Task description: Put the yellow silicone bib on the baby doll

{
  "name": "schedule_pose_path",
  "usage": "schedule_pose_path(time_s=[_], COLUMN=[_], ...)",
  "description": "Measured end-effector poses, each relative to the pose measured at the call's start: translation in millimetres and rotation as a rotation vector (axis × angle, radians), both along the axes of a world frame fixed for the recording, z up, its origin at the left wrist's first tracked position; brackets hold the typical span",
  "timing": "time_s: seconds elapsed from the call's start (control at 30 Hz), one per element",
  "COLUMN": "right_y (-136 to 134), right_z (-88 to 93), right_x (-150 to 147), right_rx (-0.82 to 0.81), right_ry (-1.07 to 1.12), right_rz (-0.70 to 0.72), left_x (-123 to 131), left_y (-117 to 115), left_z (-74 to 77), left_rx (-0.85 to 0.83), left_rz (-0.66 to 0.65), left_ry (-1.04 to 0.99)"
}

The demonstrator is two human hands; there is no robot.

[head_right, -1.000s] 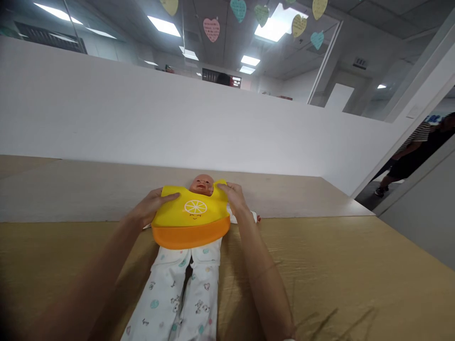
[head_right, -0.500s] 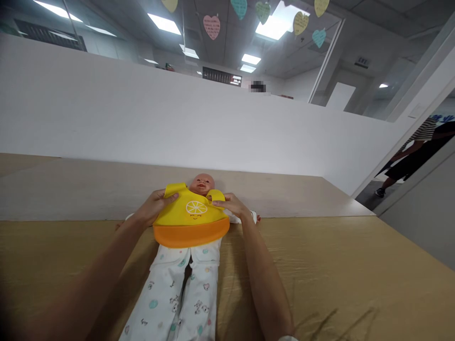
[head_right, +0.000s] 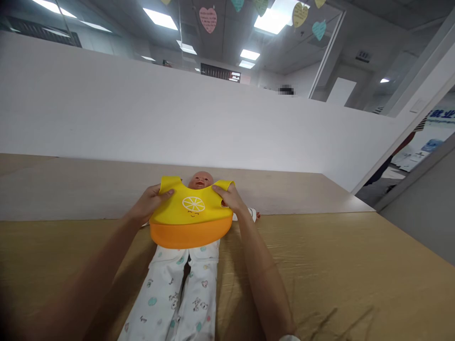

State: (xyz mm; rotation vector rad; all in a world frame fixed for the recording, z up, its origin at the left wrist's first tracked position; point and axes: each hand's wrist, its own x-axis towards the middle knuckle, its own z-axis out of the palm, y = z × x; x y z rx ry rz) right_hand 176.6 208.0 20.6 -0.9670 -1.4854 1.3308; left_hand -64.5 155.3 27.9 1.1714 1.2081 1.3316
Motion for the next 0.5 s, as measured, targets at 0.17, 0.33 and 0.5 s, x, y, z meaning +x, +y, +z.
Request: schedule_pose_path(time_s=[0.17,0.33,0.5], right_y=[0.7,-13.0,-29.4], right_z=[-0.6,16.2,32.5], right_x=[-1.4,-3.4,-7.9], right_rx=[-0.016,-0.063,-0.065], right_ry=[0.034,0.192,0.225], right_rz=[-0.001,0.046,0.093], left_x=[-2.8,-7.4,-12.0], left_y=[-3.8,-19.6,-29.7], left_z=[7.7,30.9,43.2], left_rx=[-0.037,0.014,0.036], left_rz=[-0.020,-0.033,-0.053], left_ry=[-0.044,-0.016,0.042])
